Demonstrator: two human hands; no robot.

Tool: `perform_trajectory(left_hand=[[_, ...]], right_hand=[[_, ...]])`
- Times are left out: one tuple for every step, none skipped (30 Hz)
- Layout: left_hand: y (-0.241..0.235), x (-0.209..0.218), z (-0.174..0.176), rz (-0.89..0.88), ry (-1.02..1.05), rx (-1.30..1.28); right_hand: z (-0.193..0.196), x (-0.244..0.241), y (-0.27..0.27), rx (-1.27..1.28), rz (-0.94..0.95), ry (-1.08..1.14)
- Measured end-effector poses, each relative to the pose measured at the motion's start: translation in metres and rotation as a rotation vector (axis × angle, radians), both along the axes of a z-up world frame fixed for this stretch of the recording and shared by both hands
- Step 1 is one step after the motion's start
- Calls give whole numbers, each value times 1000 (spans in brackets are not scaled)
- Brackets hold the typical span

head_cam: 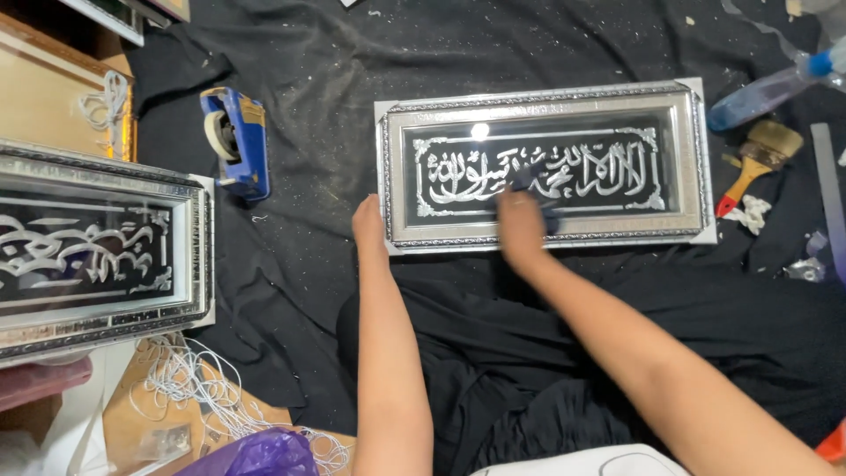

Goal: The person cleans the back of a framed artwork with a brush and then wipes the front glass and frame with a cloth. The person uses a spray bottle to moisten the cloth and continues wiping the frame and glass surface.

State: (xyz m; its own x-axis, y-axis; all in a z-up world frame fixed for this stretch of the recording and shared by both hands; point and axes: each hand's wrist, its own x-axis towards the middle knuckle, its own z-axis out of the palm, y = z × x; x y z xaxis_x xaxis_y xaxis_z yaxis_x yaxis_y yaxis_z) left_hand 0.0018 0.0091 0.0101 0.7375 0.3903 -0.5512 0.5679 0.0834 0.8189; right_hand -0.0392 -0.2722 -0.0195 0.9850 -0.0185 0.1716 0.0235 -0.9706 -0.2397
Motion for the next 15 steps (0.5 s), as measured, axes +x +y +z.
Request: perform_trajectory(left_hand=[[0, 2, -1, -14, 9, 30], [-1, 1, 6, -8, 11, 34], [-3, 0, 12, -45, 38, 70], [-5, -2, 18, -86, 68, 106], [-6, -3, 20, -83, 73, 108], [-6, -3, 24, -125, 82, 155], [-7, -3, 27, -168, 91, 203], [-6, -3, 23, -165, 92, 205], [-4, -3, 20, -175, 114, 232], [-5, 0, 16, -188, 133, 257], [-5, 2, 18, -189, 130, 257], [-6, 2, 19, -205, 149, 279], [-7, 2, 20, -220, 168, 301], [-8, 2, 26, -219, 168, 302], [-10, 1, 31, -224, 170, 325]], right_hand=[[8, 3, 32, 39, 115, 14], [16, 4, 55, 43, 121, 16], [23, 6, 78, 172, 240, 96], [31, 6, 100, 301, 355, 180], [20, 7, 107, 305, 358, 185], [9, 10, 115, 235, 413, 130], [-1, 13, 123, 166, 467, 74], [-7, 16, 119, 168, 469, 74], [-13, 19, 115, 114, 527, 59], [-19, 24, 109, 57, 580, 41], [-20, 28, 103, 55, 578, 39], [-21, 31, 95, 42, 578, 63], [-22, 33, 87, 28, 578, 87], [-21, 36, 91, 28, 579, 86], [-20, 39, 94, 61, 581, 127]])
